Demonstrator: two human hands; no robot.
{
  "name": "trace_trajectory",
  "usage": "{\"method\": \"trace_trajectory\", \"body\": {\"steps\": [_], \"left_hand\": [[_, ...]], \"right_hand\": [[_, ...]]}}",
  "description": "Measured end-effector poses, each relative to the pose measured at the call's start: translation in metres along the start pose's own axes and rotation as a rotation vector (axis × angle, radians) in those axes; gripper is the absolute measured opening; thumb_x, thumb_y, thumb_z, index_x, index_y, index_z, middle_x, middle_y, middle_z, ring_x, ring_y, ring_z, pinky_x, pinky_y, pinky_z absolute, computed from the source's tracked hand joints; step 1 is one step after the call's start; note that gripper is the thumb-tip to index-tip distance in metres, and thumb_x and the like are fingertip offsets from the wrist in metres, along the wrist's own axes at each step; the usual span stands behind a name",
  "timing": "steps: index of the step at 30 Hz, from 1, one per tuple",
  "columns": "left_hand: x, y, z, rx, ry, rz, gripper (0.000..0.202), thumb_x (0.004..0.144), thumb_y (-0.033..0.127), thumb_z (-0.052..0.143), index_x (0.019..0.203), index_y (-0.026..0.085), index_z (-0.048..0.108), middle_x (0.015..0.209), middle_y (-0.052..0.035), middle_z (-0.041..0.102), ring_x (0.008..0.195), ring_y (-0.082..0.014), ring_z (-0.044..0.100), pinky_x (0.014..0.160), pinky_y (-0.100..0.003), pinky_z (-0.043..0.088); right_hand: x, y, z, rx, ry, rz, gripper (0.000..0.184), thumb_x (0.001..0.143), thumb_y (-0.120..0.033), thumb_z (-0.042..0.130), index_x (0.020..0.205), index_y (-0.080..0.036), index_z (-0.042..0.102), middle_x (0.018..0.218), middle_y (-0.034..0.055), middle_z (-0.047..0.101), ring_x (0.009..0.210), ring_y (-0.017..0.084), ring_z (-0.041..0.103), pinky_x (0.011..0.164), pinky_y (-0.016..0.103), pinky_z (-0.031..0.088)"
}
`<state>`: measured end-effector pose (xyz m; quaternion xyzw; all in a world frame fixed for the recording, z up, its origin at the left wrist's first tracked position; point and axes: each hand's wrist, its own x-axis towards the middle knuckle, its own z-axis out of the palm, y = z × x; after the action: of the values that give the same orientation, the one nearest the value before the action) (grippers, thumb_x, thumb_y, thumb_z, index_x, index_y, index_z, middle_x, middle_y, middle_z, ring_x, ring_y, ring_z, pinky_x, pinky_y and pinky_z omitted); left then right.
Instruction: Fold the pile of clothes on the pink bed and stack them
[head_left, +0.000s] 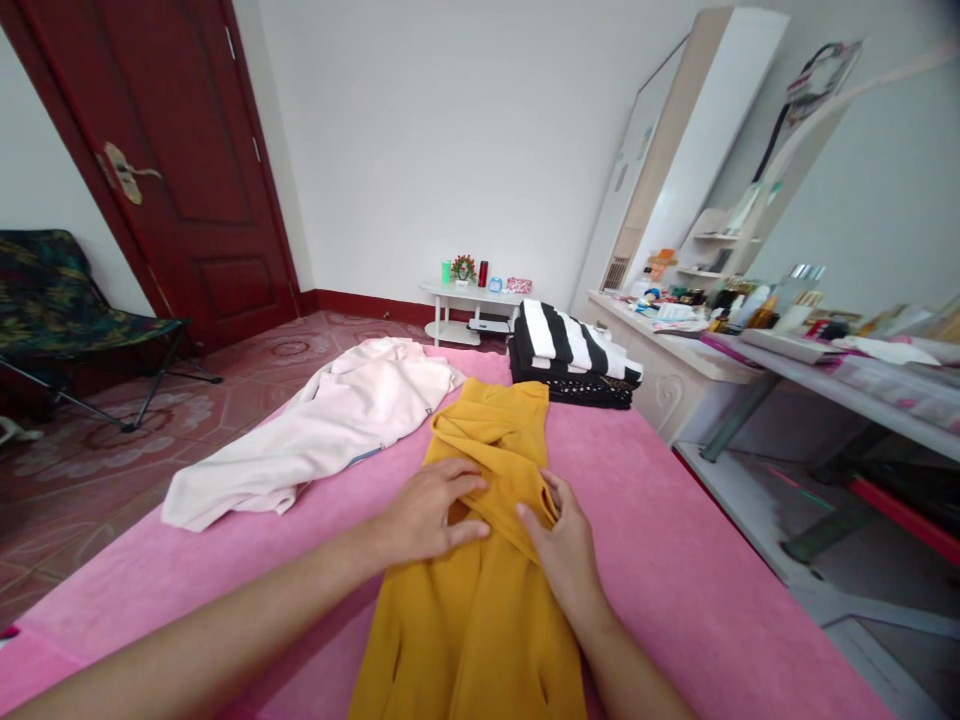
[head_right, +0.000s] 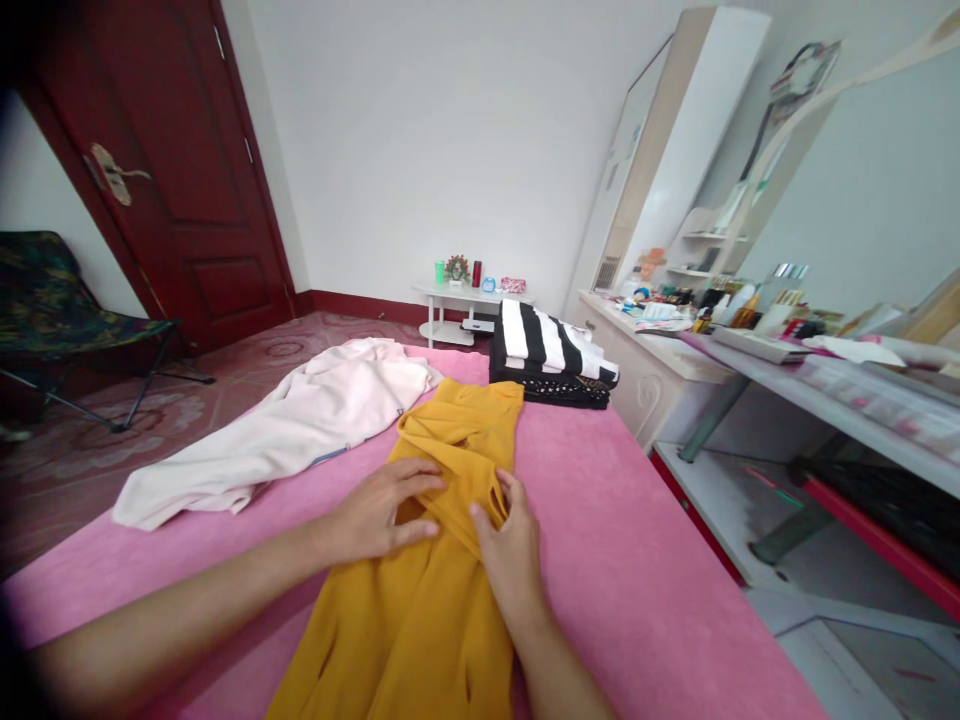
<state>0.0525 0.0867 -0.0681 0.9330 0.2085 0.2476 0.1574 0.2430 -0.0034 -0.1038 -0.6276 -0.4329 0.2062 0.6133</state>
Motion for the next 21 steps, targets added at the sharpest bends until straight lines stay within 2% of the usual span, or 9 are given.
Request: {"method": "trace_trajectory", "body": {"steps": [3, 6, 9, 12, 14, 15, 18, 20, 21], "left_hand": [[0.009, -0.021, -0.004, -0.038, 0.135, -0.07, 0.028, 0.09, 0.025, 0.045, 0.115, 0.023, 0.059, 0.115, -0.0053, 0.059, 0.109, -0.0196, 0.054, 0.099, -0.035, 0.041], [0.027, -0.057, -0.011, 0.018, 0.272, -0.152, 0.045, 0.081, 0.009, 0.047, 0.123, 0.022, 0.054, 0.122, -0.0072, 0.054, 0.116, -0.0208, 0.049, 0.103, -0.037, 0.038], [0.048, -0.094, -0.013, 0.005, 0.236, -0.194, 0.053, 0.07, 0.007, 0.057, 0.121, 0.02, 0.057, 0.126, -0.0089, 0.051, 0.119, -0.0237, 0.047, 0.104, -0.038, 0.037], [0.07, -0.118, -0.009, -0.076, 0.161, -0.246, 0.025, 0.067, 0.015, 0.067, 0.091, 0.018, 0.069, 0.106, -0.0063, 0.061, 0.101, -0.0231, 0.057, 0.093, -0.034, 0.045], [0.083, -0.123, -0.006, -0.1, 0.178, -0.289, 0.011, 0.069, 0.019, 0.066, 0.08, 0.017, 0.068, 0.089, -0.0031, 0.063, 0.086, -0.0198, 0.061, 0.083, -0.032, 0.05], [0.089, -0.122, -0.005, -0.101, 0.212, -0.311, 0.013, 0.071, 0.02, 0.065, 0.083, 0.017, 0.067, 0.088, -0.0025, 0.063, 0.083, -0.019, 0.061, 0.081, -0.032, 0.05], [0.1, -0.109, 0.0, -0.088, 0.361, -0.364, 0.036, 0.075, 0.023, 0.063, 0.11, 0.018, 0.057, 0.108, -0.0061, 0.058, 0.096, -0.0199, 0.058, 0.088, -0.034, 0.048], [0.102, -0.093, 0.004, -0.043, 0.433, -0.313, 0.043, 0.077, 0.024, 0.062, 0.118, 0.019, 0.051, 0.118, -0.0083, 0.054, 0.107, -0.0211, 0.054, 0.095, -0.035, 0.044], [0.102, -0.085, 0.006, -0.012, 0.427, -0.258, 0.042, 0.078, 0.025, 0.06, 0.119, 0.019, 0.051, 0.119, -0.0085, 0.053, 0.11, -0.0214, 0.052, 0.098, -0.035, 0.042]], "right_hand": [[0.009, -0.006, -0.01, 0.109, -0.054, 0.067, 0.033, 0.071, -0.035, 0.065, 0.098, -0.016, 0.065, 0.101, 0.0083, 0.07, 0.098, 0.026, 0.063, 0.089, 0.04, 0.049], [0.02, -0.024, -0.022, 0.221, -0.038, 0.109, 0.034, 0.072, -0.038, 0.067, 0.098, -0.016, 0.066, 0.097, 0.0071, 0.072, 0.092, 0.025, 0.066, 0.081, 0.037, 0.052], [0.031, -0.046, -0.035, 0.276, -0.012, 0.147, 0.035, 0.068, -0.037, 0.073, 0.095, -0.017, 0.067, 0.092, 0.0058, 0.073, 0.086, 0.023, 0.068, 0.077, 0.034, 0.055], [0.043, -0.066, -0.05, 0.321, 0.033, 0.223, 0.036, 0.062, -0.034, 0.078, 0.092, -0.018, 0.068, 0.086, 0.0055, 0.074, 0.078, 0.024, 0.07, 0.072, 0.034, 0.057], [0.053, -0.077, -0.061, 0.355, 0.077, 0.293, 0.036, 0.059, -0.031, 0.079, 0.09, -0.018, 0.068, 0.08, 0.0061, 0.074, 0.074, 0.025, 0.07, 0.066, 0.035, 0.058], [0.058, -0.081, -0.067, 0.37, 0.103, 0.322, 0.035, 0.058, -0.029, 0.079, 0.09, -0.018, 0.068, 0.078, 0.0066, 0.074, 0.072, 0.025, 0.07, 0.064, 0.035, 0.058], [0.075, -0.087, -0.086, 0.388, 0.188, 0.361, 0.031, 0.061, -0.025, 0.076, 0.09, -0.018, 0.068, 0.076, 0.0081, 0.073, 0.068, 0.025, 0.071, 0.061, 0.035, 0.059], [0.087, -0.085, -0.1, 0.387, 0.242, 0.347, 0.024, 0.064, -0.022, 0.073, 0.087, -0.018, 0.068, 0.073, 0.0083, 0.073, 0.064, 0.024, 0.07, 0.059, 0.034, 0.059], [0.092, -0.081, -0.107, 0.389, 0.263, 0.341, 0.021, 0.064, -0.02, 0.071, 0.085, -0.018, 0.067, 0.072, 0.0079, 0.072, 0.062, 0.024, 0.07, 0.057, 0.034, 0.059]]}}
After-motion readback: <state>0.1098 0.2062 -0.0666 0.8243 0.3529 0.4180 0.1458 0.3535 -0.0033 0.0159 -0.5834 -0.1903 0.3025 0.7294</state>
